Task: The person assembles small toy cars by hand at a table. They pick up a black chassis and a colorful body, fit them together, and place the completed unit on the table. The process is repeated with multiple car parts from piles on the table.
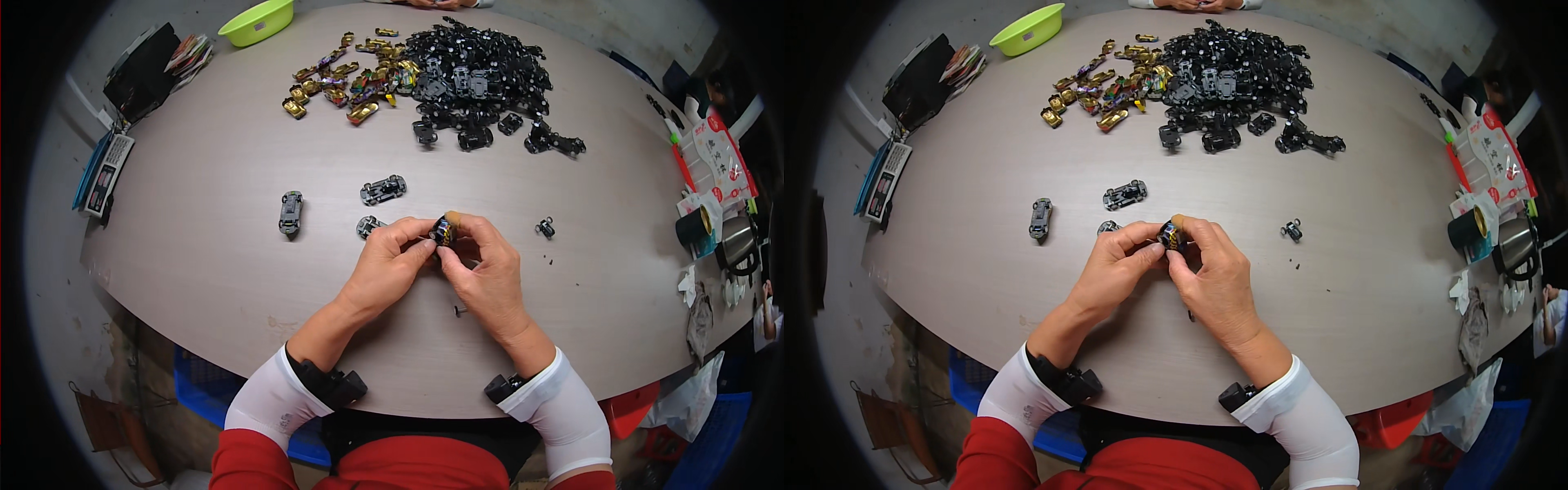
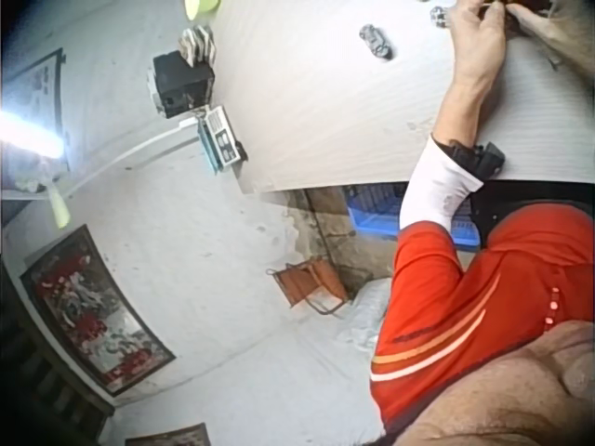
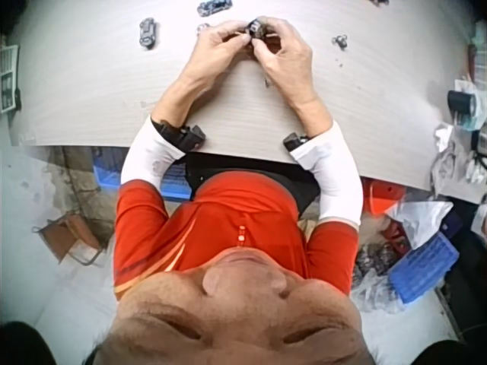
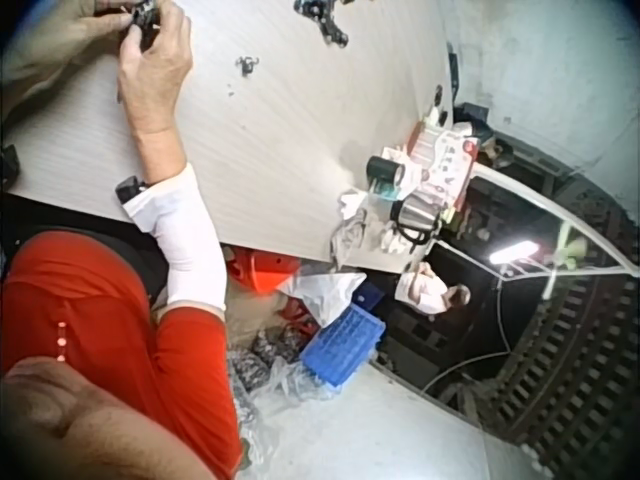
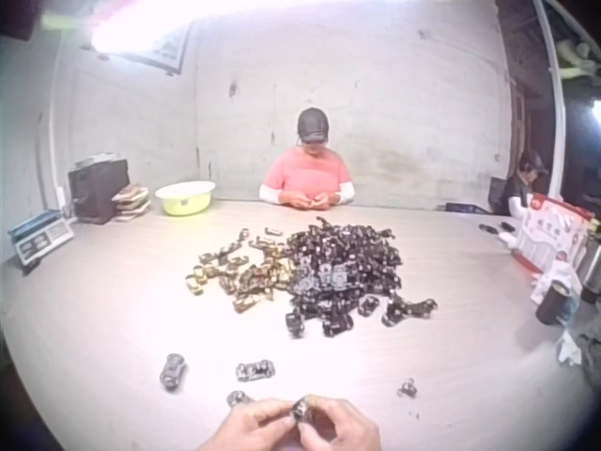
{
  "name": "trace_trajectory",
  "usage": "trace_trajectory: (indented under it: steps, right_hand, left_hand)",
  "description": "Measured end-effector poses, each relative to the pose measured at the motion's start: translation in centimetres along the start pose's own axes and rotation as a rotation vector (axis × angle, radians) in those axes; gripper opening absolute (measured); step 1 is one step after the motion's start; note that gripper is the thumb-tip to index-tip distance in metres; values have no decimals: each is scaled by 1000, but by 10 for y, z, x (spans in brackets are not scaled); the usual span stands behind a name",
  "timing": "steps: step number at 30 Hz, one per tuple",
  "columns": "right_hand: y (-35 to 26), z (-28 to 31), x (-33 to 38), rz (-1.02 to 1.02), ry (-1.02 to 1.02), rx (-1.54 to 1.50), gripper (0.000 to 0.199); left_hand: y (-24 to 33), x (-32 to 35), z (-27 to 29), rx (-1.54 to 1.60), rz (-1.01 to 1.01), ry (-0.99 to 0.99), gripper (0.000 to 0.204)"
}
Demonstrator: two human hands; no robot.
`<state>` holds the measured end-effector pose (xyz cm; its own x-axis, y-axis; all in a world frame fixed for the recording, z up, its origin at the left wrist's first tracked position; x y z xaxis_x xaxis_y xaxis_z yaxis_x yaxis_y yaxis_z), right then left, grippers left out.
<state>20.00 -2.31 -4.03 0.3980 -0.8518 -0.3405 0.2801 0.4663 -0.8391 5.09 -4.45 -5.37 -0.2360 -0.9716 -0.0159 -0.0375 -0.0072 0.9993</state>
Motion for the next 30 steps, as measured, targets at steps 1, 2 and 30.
trace_trajectory:
  steps: [1, 2, 30]
  right_hand:
    - [1, -1, 1, -1, -1, 2, 33]
    - [1, -1, 1, -1, -1, 6, 32]
    - [-18, 55, 46, -23, -487, 511, 13]
  left_hand:
    - [2, 1, 0, -19, -7, -1, 24]
    - [3, 1, 0, -37, -16, -2, 24]
    - [5, -3, 7, 655, 54, 59, 17]
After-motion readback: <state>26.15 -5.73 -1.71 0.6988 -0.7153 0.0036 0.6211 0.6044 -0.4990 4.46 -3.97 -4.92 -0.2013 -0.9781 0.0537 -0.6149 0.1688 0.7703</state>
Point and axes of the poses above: each hand's wrist, its own x-axis away from the middle knuckle, its own z-axis out of the back of the hand, y = z × x, the point moved 2 cm from there along -x, towards the middle knuckle, and after that the axes turned 9 degrees about -y, right-handed, at the moved point
